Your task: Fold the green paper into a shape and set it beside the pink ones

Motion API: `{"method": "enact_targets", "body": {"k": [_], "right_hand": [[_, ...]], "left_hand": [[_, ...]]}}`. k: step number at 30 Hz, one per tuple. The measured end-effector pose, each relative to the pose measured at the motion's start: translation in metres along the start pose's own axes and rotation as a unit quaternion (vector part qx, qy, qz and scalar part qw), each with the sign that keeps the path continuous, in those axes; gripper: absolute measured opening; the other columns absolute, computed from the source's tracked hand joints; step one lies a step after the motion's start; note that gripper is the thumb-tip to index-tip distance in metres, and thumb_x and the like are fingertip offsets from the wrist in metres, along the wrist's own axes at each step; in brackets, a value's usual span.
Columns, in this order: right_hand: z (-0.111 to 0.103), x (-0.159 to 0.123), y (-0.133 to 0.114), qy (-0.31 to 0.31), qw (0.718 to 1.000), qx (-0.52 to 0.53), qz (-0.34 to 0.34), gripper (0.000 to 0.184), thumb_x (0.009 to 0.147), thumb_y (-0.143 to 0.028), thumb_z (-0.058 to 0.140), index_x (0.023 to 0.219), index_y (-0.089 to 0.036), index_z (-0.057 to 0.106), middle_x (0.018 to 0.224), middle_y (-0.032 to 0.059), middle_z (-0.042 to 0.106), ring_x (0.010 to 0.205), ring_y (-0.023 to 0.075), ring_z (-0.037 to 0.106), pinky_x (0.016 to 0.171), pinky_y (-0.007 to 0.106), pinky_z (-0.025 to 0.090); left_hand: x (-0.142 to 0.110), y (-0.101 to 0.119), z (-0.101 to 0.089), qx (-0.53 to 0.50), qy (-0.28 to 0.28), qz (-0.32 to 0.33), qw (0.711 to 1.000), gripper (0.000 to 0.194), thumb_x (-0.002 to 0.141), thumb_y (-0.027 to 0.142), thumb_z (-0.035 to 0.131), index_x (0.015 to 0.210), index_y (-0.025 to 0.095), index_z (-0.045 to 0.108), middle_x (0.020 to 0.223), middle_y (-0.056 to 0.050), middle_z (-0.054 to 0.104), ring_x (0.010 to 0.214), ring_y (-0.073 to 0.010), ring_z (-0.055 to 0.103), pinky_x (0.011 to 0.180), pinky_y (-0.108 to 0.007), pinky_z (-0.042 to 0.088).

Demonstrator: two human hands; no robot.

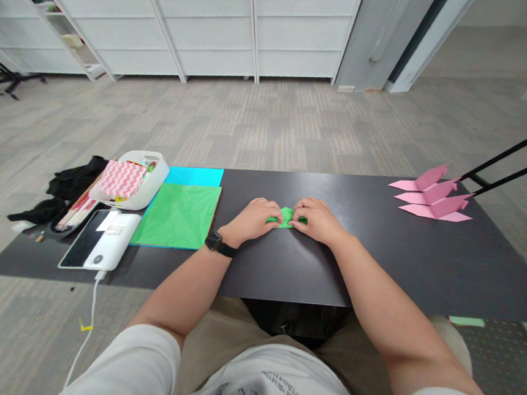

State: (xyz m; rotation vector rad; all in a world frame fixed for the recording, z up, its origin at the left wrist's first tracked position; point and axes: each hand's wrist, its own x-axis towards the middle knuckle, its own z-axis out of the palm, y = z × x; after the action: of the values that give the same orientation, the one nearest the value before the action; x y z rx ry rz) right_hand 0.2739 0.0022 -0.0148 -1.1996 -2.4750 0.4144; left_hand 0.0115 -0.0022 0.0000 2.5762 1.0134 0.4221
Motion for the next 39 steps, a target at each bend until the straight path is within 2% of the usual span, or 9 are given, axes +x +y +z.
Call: {"method": "enact_targets", "body": {"k": [7,18,31,39], "right_hand": [[0.003,0.000,0.002,-0.002,1.000,-0.002,-0.004,0.012,0.093,-0.031,0.081,0.087,-0.025,0.074,0.108,0.0054,0.071,0.107,0.0265,0.062,0.097,0.042,0.042],[0.005,0.000,0.003,0.002,0.999,-0.026,0.019,0.018,0.093,-0.033,0.082,0.094,-0.025,0.067,0.107,0.0059,0.067,0.107,0.0278,0.061,0.096,0.041,0.043],[0.006,0.000,0.002,0.007,0.999,-0.028,0.025,0.021,0.091,-0.037,0.085,0.102,-0.027,0.070,0.114,0.0068,0.067,0.112,0.0293,0.062,0.099,0.043,0.046],[-0.001,-0.005,0.017,-0.006,0.998,-0.031,0.059,0.036,0.082,-0.040,0.093,0.111,-0.029,0.074,0.126,0.0084,0.064,0.121,0.0327,0.061,0.105,0.049,0.050]], "left_hand": [[-0.001,0.002,-0.002,0.007,-0.012,0.002,1.000,0.017,0.101,0.019,0.070,0.114,0.027,0.078,0.122,-0.003,0.076,0.111,-0.0217,0.068,0.111,-0.043,0.044],[-0.002,-0.003,0.004,0.020,-0.002,0.055,0.998,0.031,0.104,0.015,0.064,0.116,0.034,0.084,0.129,-0.002,0.076,0.113,-0.0206,0.068,0.109,-0.041,0.047],[-0.003,0.000,0.003,0.026,-0.016,0.040,0.999,0.035,0.106,0.018,0.060,0.116,0.040,0.086,0.133,-0.003,0.074,0.119,-0.0209,0.066,0.114,-0.045,0.045],[-0.003,0.001,0.001,0.024,-0.029,0.037,0.999,0.036,0.106,0.016,0.061,0.117,0.038,0.086,0.135,-0.003,0.073,0.123,-0.0224,0.065,0.118,-0.047,0.045]]}}
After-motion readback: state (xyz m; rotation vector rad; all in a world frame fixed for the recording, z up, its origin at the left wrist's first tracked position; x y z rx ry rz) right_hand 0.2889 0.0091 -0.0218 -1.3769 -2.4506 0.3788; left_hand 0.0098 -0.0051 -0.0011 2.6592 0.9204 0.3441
